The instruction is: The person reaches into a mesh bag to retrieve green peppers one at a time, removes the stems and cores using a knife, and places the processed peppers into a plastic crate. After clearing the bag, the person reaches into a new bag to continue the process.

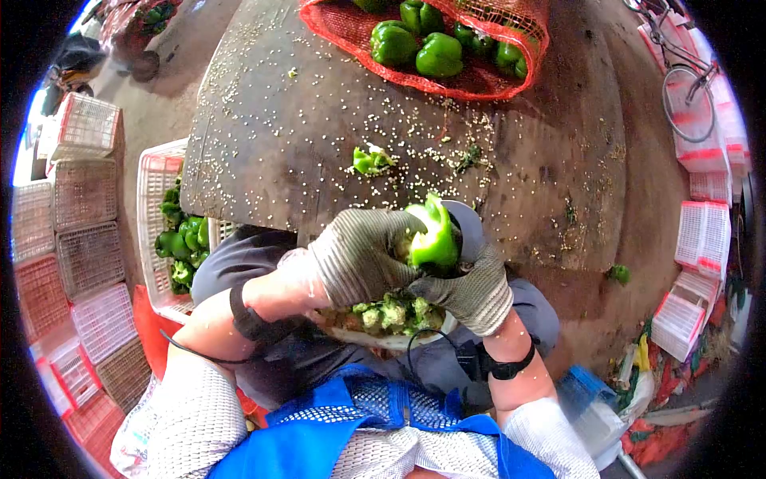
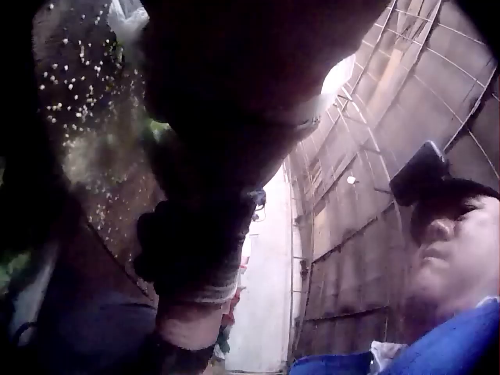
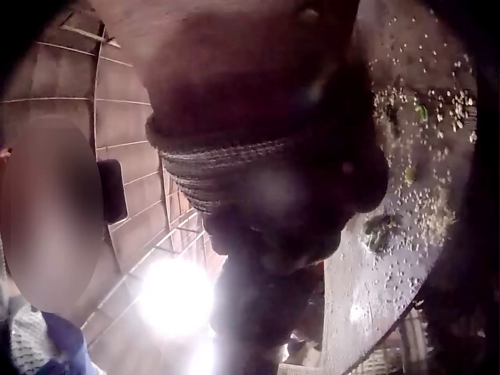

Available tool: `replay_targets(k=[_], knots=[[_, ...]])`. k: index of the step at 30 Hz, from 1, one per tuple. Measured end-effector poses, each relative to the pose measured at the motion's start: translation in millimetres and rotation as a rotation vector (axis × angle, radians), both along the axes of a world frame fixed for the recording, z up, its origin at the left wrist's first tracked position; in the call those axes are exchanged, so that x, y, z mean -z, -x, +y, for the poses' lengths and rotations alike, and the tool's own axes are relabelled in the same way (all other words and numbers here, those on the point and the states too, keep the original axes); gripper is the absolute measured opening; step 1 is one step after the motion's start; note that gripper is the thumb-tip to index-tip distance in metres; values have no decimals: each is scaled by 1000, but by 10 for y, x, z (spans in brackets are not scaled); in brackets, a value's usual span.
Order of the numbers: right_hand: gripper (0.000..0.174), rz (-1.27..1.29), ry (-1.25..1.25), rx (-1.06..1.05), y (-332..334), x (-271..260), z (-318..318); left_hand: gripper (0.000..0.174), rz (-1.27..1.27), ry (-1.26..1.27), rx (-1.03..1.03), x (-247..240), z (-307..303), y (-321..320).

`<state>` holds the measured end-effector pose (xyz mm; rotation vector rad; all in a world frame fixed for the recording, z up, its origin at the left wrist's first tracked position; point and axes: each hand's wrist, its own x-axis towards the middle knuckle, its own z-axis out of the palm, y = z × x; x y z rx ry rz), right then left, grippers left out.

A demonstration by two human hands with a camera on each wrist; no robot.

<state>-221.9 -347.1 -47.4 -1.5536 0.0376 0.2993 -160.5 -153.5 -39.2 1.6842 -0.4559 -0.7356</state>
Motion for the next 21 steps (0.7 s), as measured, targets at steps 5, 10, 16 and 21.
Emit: replay_targets(k=[5,10,16,21], knots=[[83,-156,285,-192,-28,-80,-65,38,-148,5,332,44,63,-33],[79,109,182,-359,87,-78,-66,24,5,-13,515,141,133,-22],[58,213,45,-247,69,-22,-72,35,621,288,621,193,202,57],[61,356,-231,-46,2,106,-76,43,529,266,659,-4,310,-263]])
